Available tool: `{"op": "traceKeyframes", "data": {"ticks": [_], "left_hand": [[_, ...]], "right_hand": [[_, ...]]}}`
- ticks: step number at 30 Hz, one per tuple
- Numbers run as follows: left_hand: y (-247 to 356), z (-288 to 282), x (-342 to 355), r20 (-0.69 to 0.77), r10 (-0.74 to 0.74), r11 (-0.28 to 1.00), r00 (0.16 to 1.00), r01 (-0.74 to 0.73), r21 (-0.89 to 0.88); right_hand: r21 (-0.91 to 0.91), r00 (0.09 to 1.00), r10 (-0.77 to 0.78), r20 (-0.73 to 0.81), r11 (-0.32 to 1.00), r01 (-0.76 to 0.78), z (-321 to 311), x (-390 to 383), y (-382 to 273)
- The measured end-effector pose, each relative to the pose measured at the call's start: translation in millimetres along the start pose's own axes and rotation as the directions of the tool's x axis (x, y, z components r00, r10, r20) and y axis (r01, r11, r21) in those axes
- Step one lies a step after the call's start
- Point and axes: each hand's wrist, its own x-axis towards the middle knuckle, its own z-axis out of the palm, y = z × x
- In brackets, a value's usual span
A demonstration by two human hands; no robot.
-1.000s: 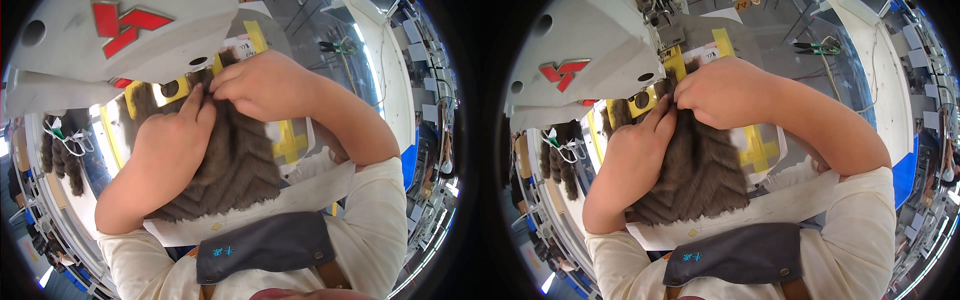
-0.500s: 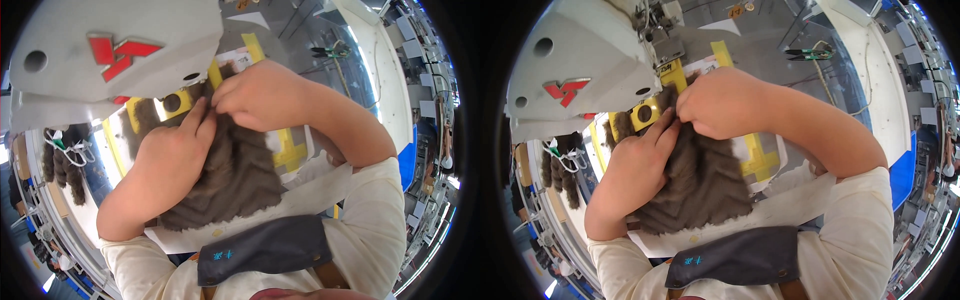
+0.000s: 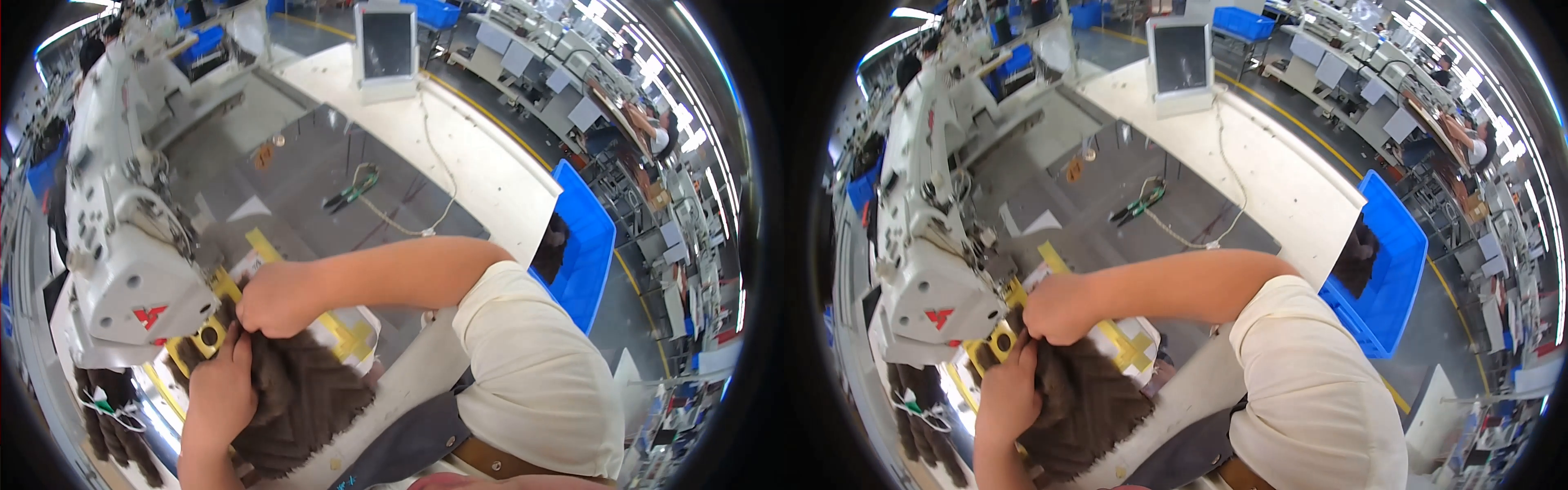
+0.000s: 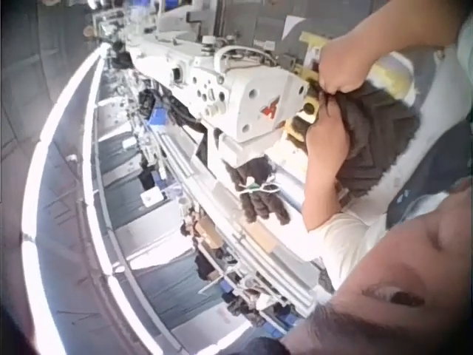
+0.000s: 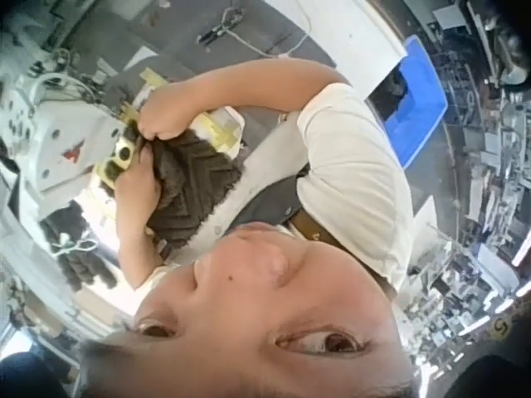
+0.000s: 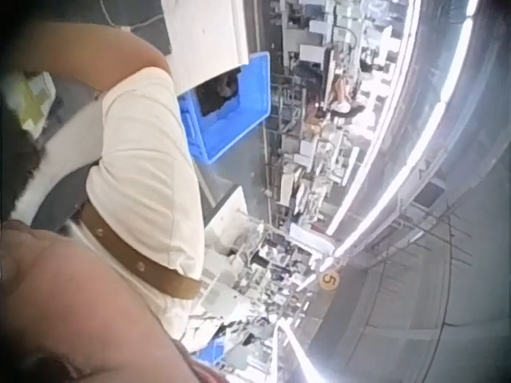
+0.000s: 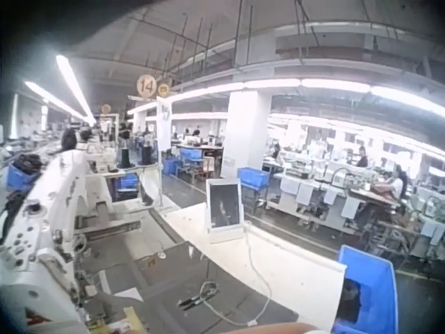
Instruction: Sewing and assembling components of a fur-covered bag using an industrial sewing machine.
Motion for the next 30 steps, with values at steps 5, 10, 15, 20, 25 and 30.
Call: {"op": "traceKeyframes", "data": {"ticks": [5,10,15,20,25,30], "left_hand": [[3.5,-2.7,1.2,-0.023,0.010,0.998,1.000,-0.011,-0.063],[26.8,14.8,3.4,-0.203,0.003,0.999,0.979,-0.014,-0.050],[52.2,28.0,-5.9,-0.329,0.074,0.982,0.941,-0.126,-0.139],[78.9,44.5,10.0,-0.411,0.119,0.993,0.904,-0.119,0.026],[84.6,55.9,25.4,-0.463,0.132,0.990,0.877,-0.096,0.100],[92.6,52.7,15.0,-0.574,0.180,0.983,0.799,-0.167,0.076]], "right_hand": [[-0.051,0.998,0.062,-0.012,0.997,-0.063,-12.2,-6.8,-14.5],[-0.135,0.987,0.152,0.047,0.980,-0.145,-23.1,-26.4,-24.3],[-0.180,0.967,0.256,0.017,0.952,-0.248,-16.7,-61.5,-23.1],[-0.076,0.930,0.367,-0.021,0.927,-0.367,-7.0,-112.9,-30.9],[0.361,0.774,0.599,-0.205,0.781,-0.509,-4.7,-148.7,-52.3],[0.924,0.593,0.801,0.082,0.162,-0.347,-0.1,-160.8,-64.4]]}}
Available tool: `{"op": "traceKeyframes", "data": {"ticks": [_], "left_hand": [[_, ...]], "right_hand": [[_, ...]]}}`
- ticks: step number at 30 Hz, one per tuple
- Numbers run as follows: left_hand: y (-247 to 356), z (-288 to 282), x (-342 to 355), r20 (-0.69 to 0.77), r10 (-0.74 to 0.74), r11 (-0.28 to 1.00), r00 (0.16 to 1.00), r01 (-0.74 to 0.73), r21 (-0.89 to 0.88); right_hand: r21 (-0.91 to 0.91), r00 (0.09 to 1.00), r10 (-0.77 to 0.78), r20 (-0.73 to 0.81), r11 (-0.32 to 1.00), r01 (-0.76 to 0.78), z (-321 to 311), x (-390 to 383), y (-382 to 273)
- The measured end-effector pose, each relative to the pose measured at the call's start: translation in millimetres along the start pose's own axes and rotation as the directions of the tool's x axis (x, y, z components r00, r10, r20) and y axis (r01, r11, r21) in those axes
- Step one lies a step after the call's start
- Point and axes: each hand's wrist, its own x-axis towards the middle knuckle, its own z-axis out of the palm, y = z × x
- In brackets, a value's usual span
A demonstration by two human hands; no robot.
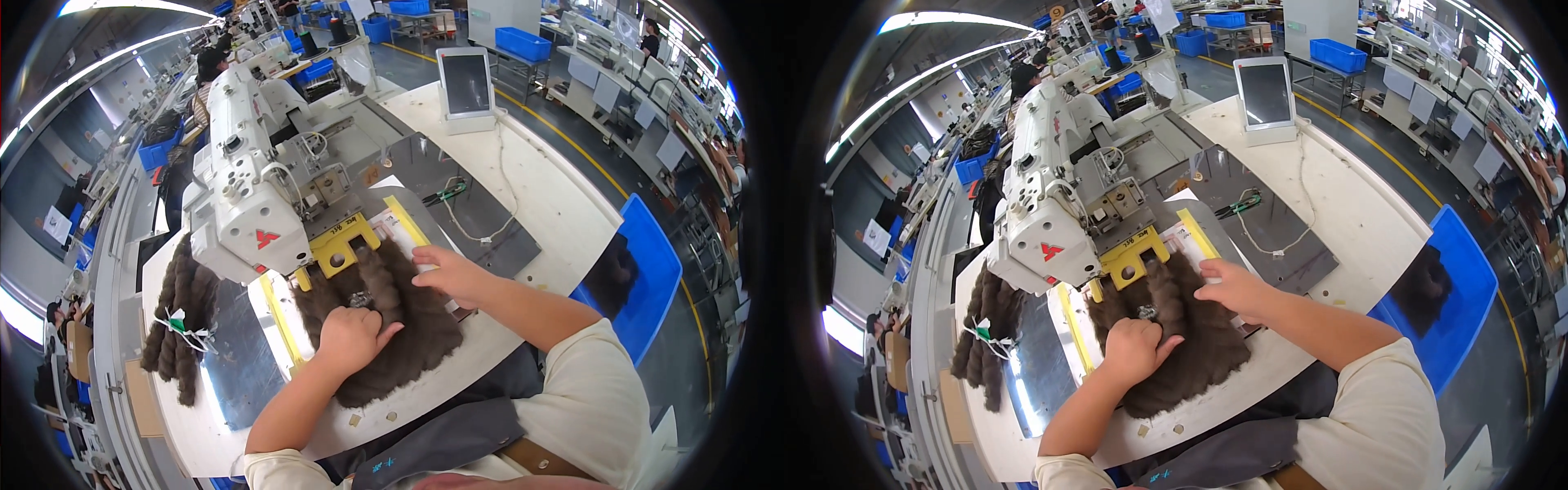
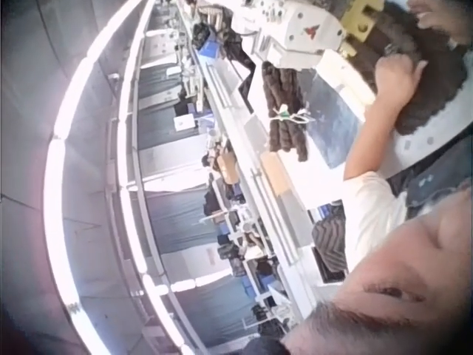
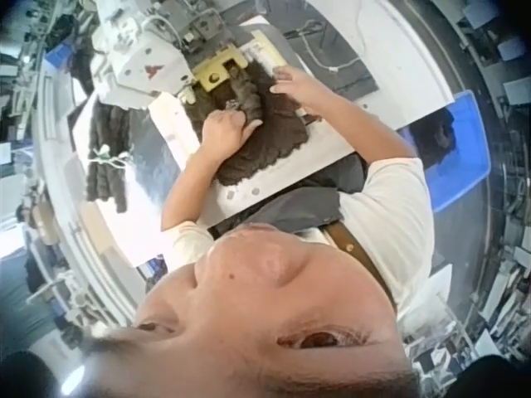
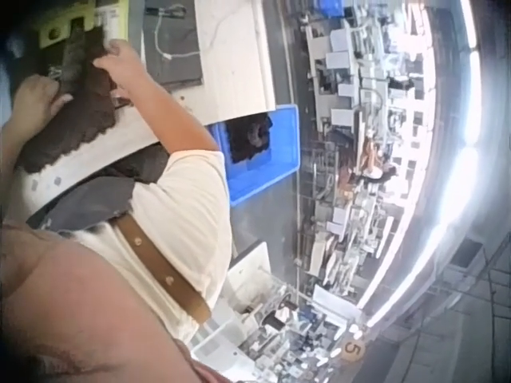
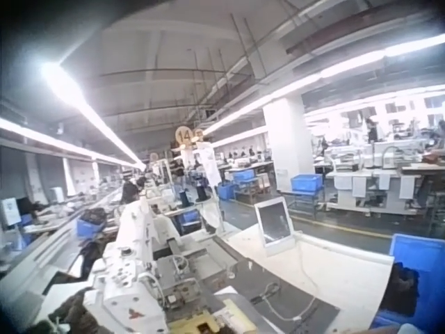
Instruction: Sewing and assembling components of a fur-covered bag using an industrial sewing machine.
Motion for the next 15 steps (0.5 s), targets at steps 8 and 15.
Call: {"op": "traceKeyframes", "data": {"ticks": [8,15], "left_hand": [[35.4,-17.8,-28.3,-0.230,0.269,0.947,0.935,-0.301,-0.116],[36.0,-5.7,-51.0,-0.148,0.335,0.926,0.930,-0.355,-0.132]], "right_hand": [[0.412,0.977,0.144,0.160,0.889,-0.199,13.1,-19.1,16.6],[-0.170,0.945,-0.313,-0.093,0.940,0.295,42.9,-31.2,18.1]]}}
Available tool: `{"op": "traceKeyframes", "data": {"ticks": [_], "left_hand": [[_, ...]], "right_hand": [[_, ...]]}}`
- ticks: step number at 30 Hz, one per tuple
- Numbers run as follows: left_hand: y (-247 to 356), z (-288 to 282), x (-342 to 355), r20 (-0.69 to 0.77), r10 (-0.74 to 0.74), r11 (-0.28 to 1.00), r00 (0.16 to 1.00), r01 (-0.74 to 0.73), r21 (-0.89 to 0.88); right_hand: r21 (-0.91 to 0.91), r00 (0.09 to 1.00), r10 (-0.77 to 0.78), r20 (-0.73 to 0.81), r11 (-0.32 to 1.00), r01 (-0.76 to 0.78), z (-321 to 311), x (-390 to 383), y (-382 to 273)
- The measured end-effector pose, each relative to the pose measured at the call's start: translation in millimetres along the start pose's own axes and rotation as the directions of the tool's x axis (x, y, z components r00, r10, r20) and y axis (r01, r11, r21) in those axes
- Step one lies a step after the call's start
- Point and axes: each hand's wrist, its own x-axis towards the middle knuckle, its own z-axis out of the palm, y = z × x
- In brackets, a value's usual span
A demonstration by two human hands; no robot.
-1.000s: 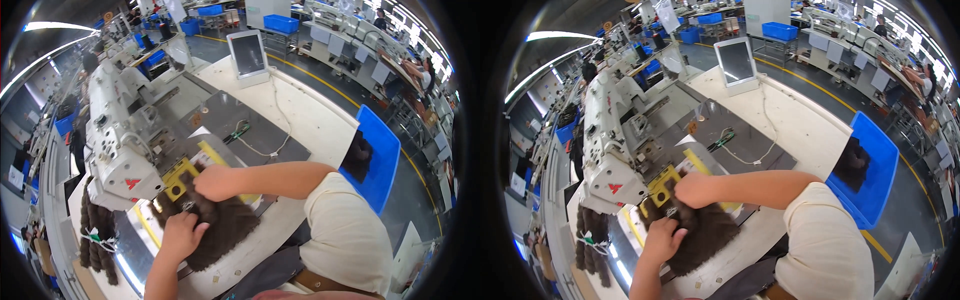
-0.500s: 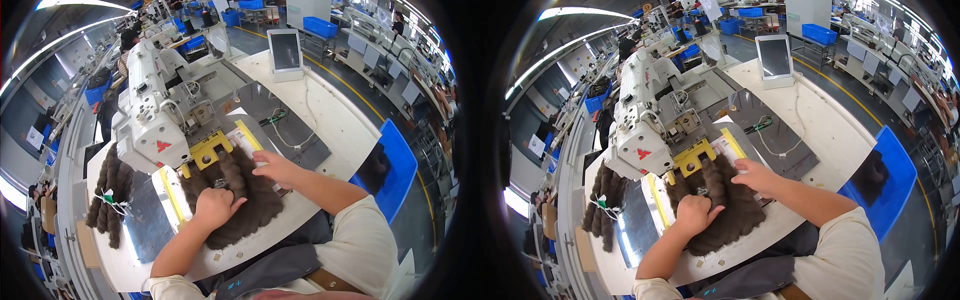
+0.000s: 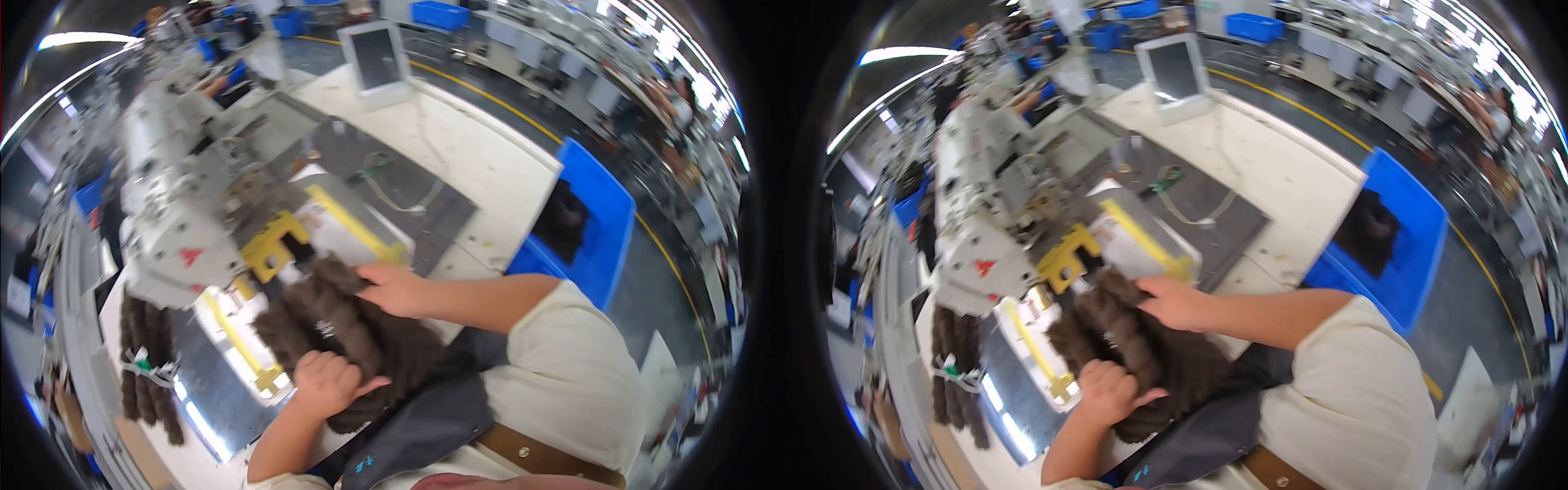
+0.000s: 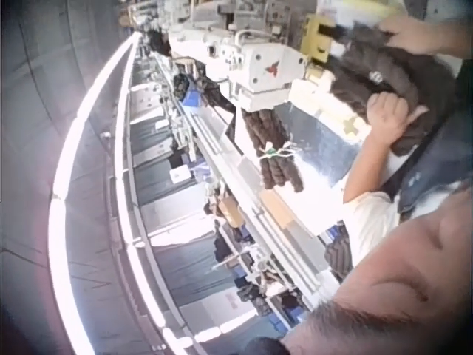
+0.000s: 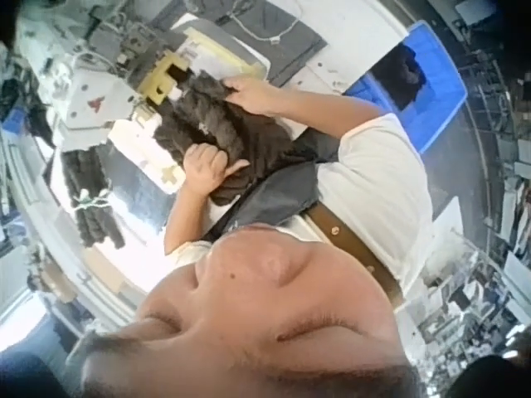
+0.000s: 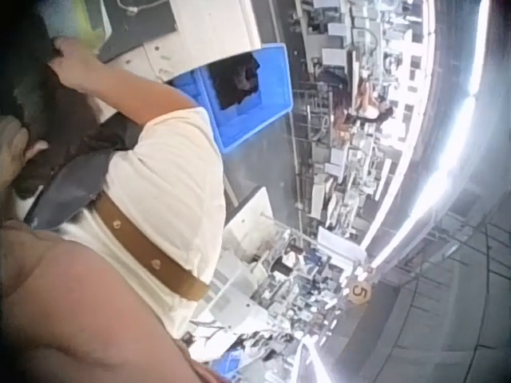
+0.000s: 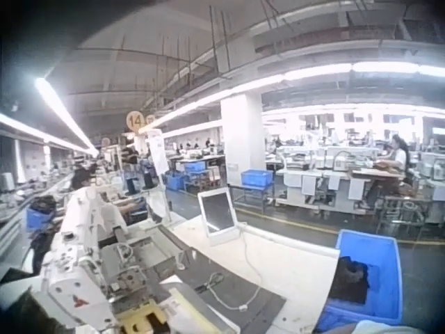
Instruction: Sewing and assembling components of a fur-covered bag using an industrial sewing machine.
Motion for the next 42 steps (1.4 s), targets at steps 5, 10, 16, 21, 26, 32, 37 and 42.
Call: {"op": "traceKeyframes", "data": {"ticks": [5,10,16,21,26,32,37,42], "left_hand": [[-22.3,-14.7,-26.0,-0.184,-0.196,0.975,0.963,0.172,-0.137],[-48.3,-7.8,-35.5,-0.232,-0.474,0.873,0.850,0.418,-0.252],[-47.7,10.1,-30.8,-0.078,-0.604,0.766,0.793,0.549,-0.335],[-47.7,16.2,-27.2,0.055,-0.595,0.760,0.802,0.584,-0.285],[-50.7,20.7,-28.9,0.068,-0.627,0.743,0.776,0.622,-0.248],[-51.6,25.7,-29.6,0.089,-0.674,0.711,0.733,0.677,-0.189],[-49.5,26.0,-25.0,0.127,-0.666,0.725,0.735,0.678,-0.121],[-46.5,27.9,-21.9,0.112,-0.676,0.722,0.728,0.685,-0.095]], "right_hand": [[-0.012,0.995,-0.003,-0.104,1.000,0.002,-48.3,-17.0,-28.2],[-0.089,0.908,-0.152,-0.391,0.988,0.127,-141.0,-64.0,-75.4],[-0.181,0.650,-0.213,-0.729,0.977,0.117,-265.3,-150.7,-110.5],[-0.611,0.490,-0.384,-0.782,0.623,-0.488,-357.6,-222.3,-74.7],[-0.504,0.360,-0.369,-0.857,0.452,-0.736,-416.0,-268.6,19.6],[-0.202,0.163,-0.124,-0.979,0.716,-0.669,-474.6,-300.5,133.0],[0.005,-0.066,-0.021,-0.998,0.927,-0.374,-538.9,-323.9,188.2],[0.579,-0.205,0.570,-0.796,0.615,-0.535,-509.0,-337.0,243.7]]}}
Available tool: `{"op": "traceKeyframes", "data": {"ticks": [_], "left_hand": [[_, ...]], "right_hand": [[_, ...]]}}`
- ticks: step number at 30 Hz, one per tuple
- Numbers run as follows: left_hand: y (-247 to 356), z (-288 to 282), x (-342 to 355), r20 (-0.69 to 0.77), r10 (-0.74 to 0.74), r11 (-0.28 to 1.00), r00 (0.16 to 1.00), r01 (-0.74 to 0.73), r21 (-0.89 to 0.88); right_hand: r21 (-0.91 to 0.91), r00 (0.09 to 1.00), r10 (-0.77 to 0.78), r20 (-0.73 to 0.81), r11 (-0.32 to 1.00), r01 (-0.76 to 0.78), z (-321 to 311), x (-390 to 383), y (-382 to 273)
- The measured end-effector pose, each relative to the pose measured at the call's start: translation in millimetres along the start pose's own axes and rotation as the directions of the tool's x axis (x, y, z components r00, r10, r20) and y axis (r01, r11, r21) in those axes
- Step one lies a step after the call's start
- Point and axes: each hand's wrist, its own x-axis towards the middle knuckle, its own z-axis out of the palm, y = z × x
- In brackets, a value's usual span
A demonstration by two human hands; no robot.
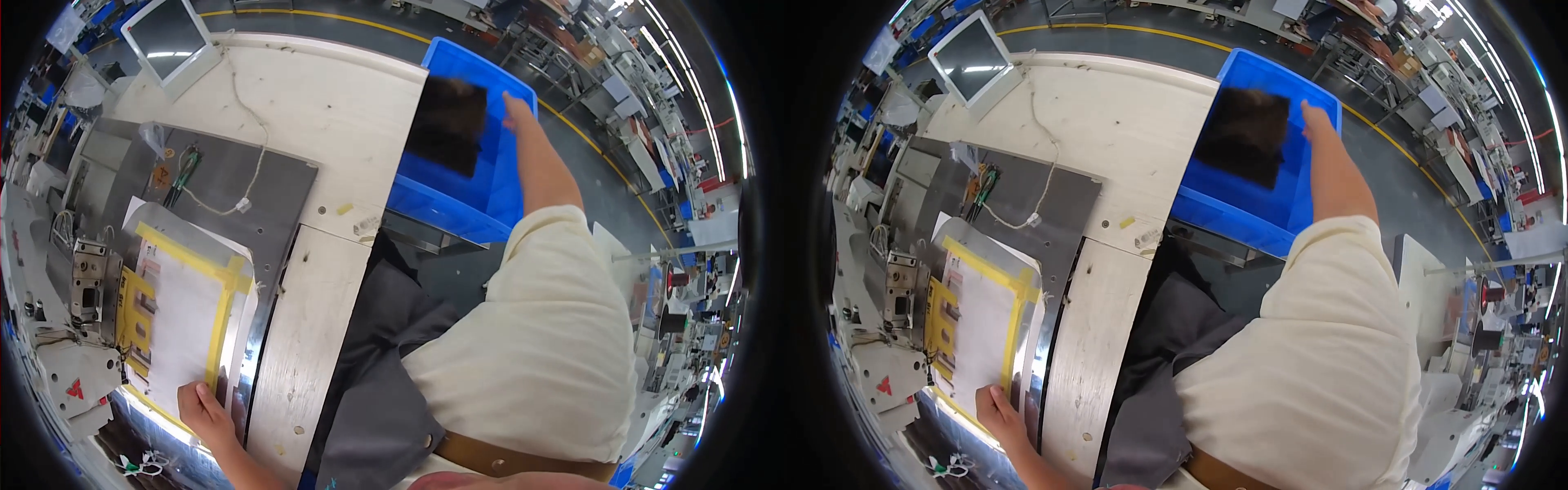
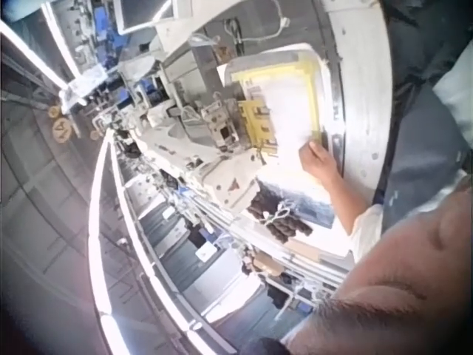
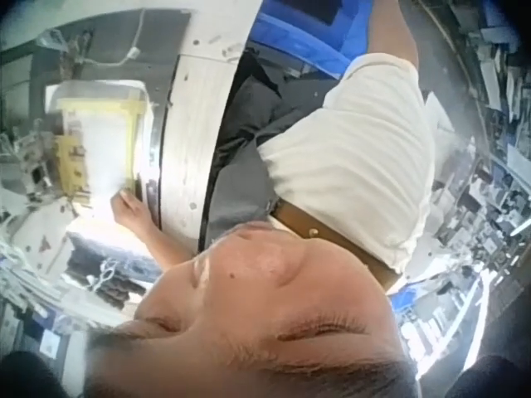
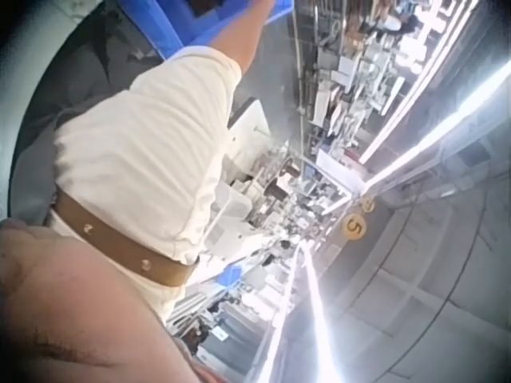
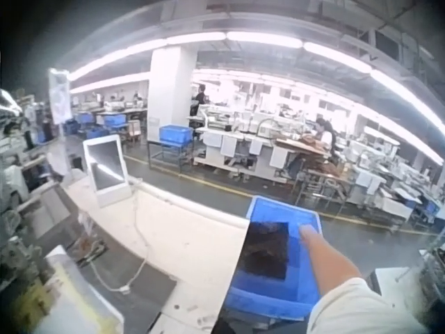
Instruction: Sewing and assembling components of a fur-covered bag using an industrial sewing machine.
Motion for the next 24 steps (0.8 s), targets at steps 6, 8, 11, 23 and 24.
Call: {"op": "traceKeyframes", "data": {"ticks": [6,8,11,23,24], "left_hand": [[7.8,-0.6,6.4,0.008,-0.041,0.999,0.999,0.041,0.001],[11.7,-0.8,10.1,-0.020,-0.044,0.999,0.999,0.045,0.021],[13.2,-0.8,10.5,-0.037,-0.068,0.997,0.997,0.070,0.040],[11.7,-74.0,-54.1,0.028,-0.153,0.954,0.988,0.140,0.266],[5.7,-91.6,-72.6,0.037,-0.270,0.920,0.962,0.246,0.306]], "right_hand": [[-0.211,0.917,0.030,0.398,0.976,0.060,73.0,-45.8,84.8],[-0.266,0.913,-0.036,0.407,0.951,0.156,82.6,-42.7,100.2],[-0.210,0.840,-0.222,0.495,0.908,0.363,92.1,-20.9,109.3],[-0.164,0.448,-0.866,0.221,0.420,0.893,148.1,-143.2,-112.3],[-0.051,0.389,-0.860,0.329,0.395,0.917,160.6,-183.4,-118.9]]}}
